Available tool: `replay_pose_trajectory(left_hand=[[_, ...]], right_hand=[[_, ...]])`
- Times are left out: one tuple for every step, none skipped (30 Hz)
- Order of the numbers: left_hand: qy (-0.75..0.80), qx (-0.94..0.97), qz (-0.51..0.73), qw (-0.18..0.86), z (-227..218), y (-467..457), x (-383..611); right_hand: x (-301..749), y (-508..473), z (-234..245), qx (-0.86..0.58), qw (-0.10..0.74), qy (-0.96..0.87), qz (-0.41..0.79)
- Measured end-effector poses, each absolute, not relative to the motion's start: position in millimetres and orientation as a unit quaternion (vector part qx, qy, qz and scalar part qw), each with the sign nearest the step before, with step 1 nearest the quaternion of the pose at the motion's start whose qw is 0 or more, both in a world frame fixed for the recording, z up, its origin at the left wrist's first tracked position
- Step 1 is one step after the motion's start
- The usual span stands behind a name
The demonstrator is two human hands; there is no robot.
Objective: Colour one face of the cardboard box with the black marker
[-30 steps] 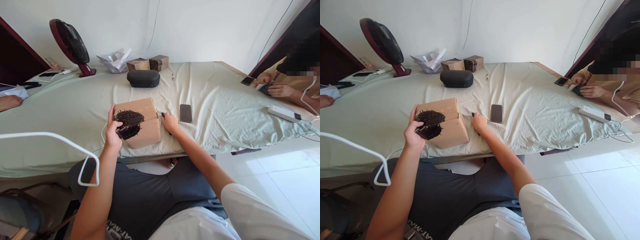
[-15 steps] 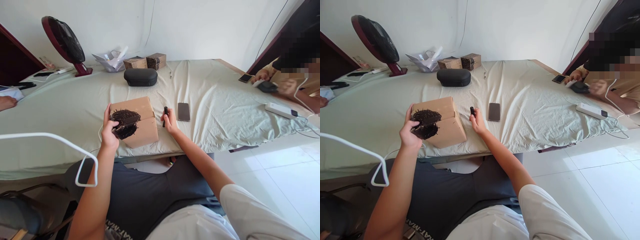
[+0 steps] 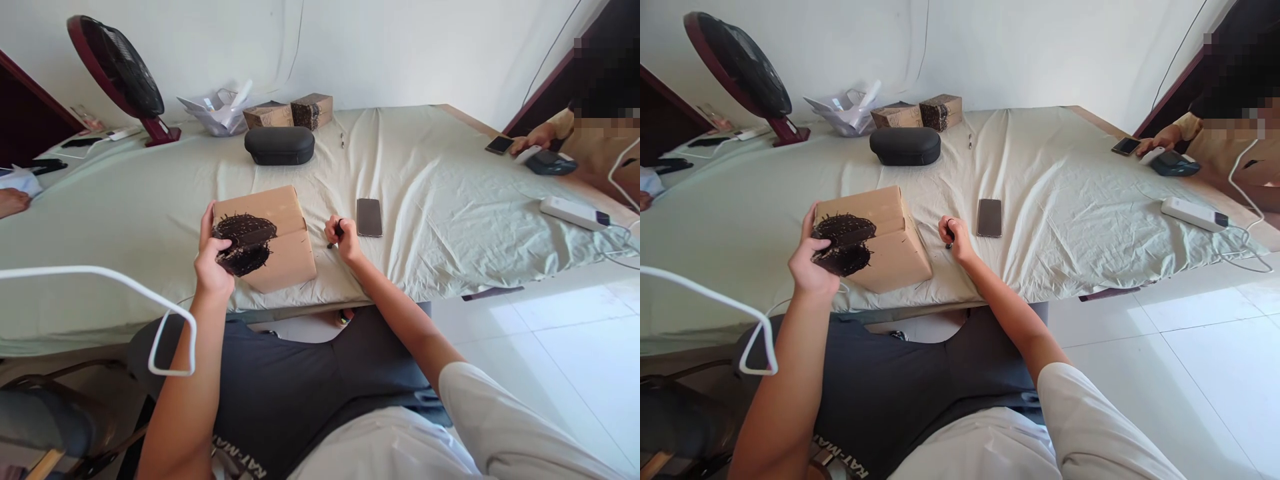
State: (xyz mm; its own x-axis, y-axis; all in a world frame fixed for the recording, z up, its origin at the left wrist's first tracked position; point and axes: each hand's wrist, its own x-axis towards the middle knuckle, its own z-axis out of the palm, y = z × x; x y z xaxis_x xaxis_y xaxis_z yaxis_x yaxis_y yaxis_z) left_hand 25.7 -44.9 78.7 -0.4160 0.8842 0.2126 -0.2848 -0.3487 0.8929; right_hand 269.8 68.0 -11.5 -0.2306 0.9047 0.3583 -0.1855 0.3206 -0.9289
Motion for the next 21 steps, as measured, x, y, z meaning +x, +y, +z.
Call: replay_pose_trajectory(left_hand=[[0.412,0.369,0.735,0.393,78.4,-44.9,25.5],[0.416,0.372,0.733,0.389,78.0,-44.8,25.2],[0.419,0.374,0.732,0.386,77.7,-44.8,25.0],[0.422,0.374,0.73,0.386,77.4,-44.7,24.8],[0.422,0.373,0.73,0.387,77.2,-44.6,24.8],[0.421,0.371,0.73,0.39,77.1,-44.3,25.0],[0.417,0.366,0.734,0.392,76.9,-44.0,25.4],[0.41,0.36,0.74,0.393,76.8,-43.6,25.9],[0.402,0.354,0.748,0.393,76.6,-43.1,26.5],[0.394,0.348,0.756,0.391,76.5,-42.6,27.2],[0.389,0.344,0.761,0.388,76.4,-42.1,27.7],[0.386,0.343,0.765,0.385,76.3,-41.6,28.2],[0.384,0.344,0.767,0.382,76.3,-41.2,28.4],[0.383,0.346,0.767,0.381,76.3,-40.9,28.4],[0.382,0.346,0.767,0.382,76.2,-40.6,28.4],[0.38,0.346,0.767,0.384,76.2,-40.4,28.2],[0.379,0.345,0.767,0.387,76.1,-40.4,28.0],[0.378,0.343,0.766,0.391,76.1,-40.3,27.9],[0.377,0.341,0.765,0.395,76.1,-40.3,28.0],[0.375,0.34,0.765,0.398,76.2,-40.4,28.1],[0.372,0.34,0.766,0.4,76.3,-40.6,28.2]], right_hand=[[271.0,67.6,-11.6,-0.293,0.546,-0.612,0.491],[272.2,67.1,-11.4,-0.282,0.55,-0.621,0.483],[273.2,66.6,-10.8,-0.265,0.554,-0.63,0.476],[274.0,66.3,-10.0,-0.247,0.556,-0.638,0.472],[274.4,66.3,-9.1,-0.23,0.555,-0.646,0.471],[274.5,66.6,-8.3,-0.218,0.552,-0.652,0.472],[274.4,67.2,-7.7,-0.212,0.547,-0.657,0.475],[274.2,68.1,-7.5,-0.211,0.542,-0.659,0.477],[274.0,69.1,-7.6,-0.211,0.54,-0.659,0.479],[274.1,70.1,-7.9,-0.211,0.54,-0.66,0.478],[274.5,71.1,-8.4,-0.209,0.543,-0.661,0.474],[275.3,71.9,-8.8,-0.208,0.545,-0.664,0.467],[276.5,72.7,-9.1,-0.209,0.545,-0.67,0.459],[277.8,73.4,-9.1,-0.215,0.538,-0.68,0.449],[279.1,74.1,-8.9,-0.228,0.526,-0.694,0.435],[280.2,74.9,-8.6,-0.246,0.508,-0.712,0.419],[280.8,75.9,-8.4,-0.267,0.483,-0.731,0.4],[280.9,76.9,-8.3,-0.29,0.453,-0.752,0.382],[280.4,77.9,-8.4,-0.312,0.418,-0.772,0.363],[279.6,78.8,-8.8,-0.332,0.383,-0.79,0.345],[278.6,79.4,-9.3,-0.347,0.351,-0.806,0.327]])
